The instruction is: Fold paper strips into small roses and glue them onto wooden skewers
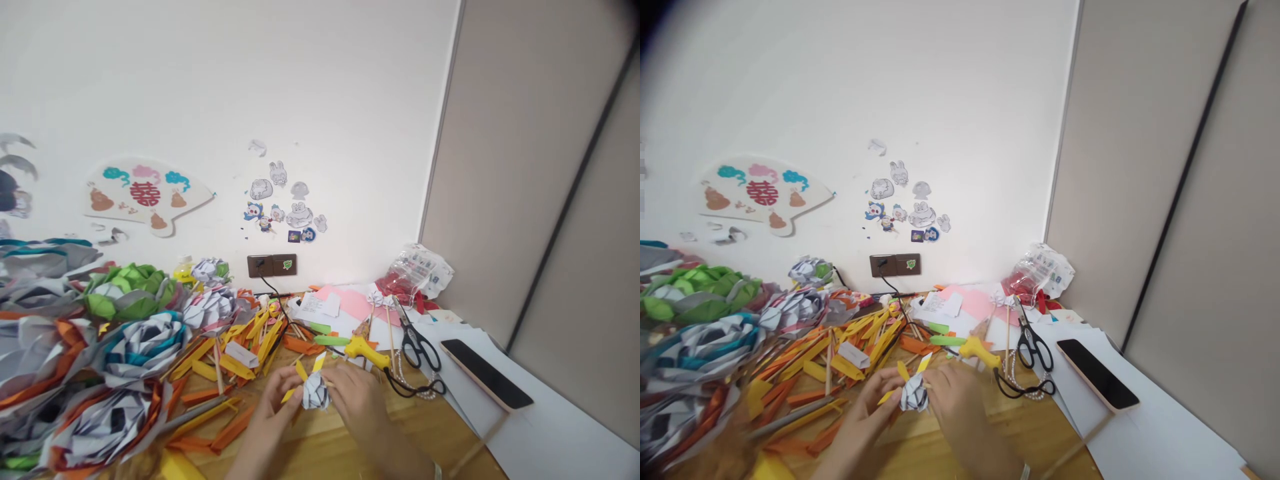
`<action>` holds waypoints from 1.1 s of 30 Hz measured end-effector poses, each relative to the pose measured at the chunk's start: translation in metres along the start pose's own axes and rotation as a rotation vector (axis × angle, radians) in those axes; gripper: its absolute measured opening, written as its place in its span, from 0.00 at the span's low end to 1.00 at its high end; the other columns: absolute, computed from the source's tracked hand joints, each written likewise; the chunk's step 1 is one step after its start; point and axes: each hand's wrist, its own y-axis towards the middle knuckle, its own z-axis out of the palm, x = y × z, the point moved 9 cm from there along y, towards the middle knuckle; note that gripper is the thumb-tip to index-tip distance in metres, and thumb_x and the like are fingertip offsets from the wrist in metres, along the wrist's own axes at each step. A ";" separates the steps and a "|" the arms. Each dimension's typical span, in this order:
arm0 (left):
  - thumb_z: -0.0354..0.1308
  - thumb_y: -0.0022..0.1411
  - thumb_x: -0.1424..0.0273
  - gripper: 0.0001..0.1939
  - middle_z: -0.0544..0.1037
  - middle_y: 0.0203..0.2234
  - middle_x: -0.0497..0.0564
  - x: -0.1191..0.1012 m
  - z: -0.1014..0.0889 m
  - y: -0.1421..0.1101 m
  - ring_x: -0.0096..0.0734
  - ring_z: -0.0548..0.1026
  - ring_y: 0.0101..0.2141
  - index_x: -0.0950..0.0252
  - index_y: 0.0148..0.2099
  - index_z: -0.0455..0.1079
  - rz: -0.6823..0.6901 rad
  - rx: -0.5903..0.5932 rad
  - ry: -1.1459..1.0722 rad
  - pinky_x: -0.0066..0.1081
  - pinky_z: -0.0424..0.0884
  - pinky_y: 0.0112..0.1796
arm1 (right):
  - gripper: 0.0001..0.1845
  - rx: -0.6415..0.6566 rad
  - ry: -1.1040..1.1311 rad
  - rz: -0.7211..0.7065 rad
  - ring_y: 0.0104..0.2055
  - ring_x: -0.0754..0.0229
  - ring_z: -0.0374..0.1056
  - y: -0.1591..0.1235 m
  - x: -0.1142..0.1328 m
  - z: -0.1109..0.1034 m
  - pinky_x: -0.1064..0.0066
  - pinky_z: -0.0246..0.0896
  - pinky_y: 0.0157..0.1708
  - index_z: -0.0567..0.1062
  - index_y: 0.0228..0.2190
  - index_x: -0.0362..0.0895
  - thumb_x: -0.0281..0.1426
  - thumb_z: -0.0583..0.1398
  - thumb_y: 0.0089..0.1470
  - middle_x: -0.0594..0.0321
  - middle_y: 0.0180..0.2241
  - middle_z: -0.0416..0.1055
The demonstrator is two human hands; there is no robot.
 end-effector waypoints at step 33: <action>0.71 0.33 0.69 0.23 0.76 0.30 0.48 0.016 0.005 0.001 0.35 0.74 0.34 0.61 0.32 0.64 -0.017 -0.046 -0.211 0.28 0.68 0.33 | 0.06 -0.058 0.289 0.422 0.30 0.60 0.68 -0.012 -0.021 0.009 0.73 0.61 0.29 0.67 0.30 0.45 0.29 0.51 0.57 0.63 0.28 0.70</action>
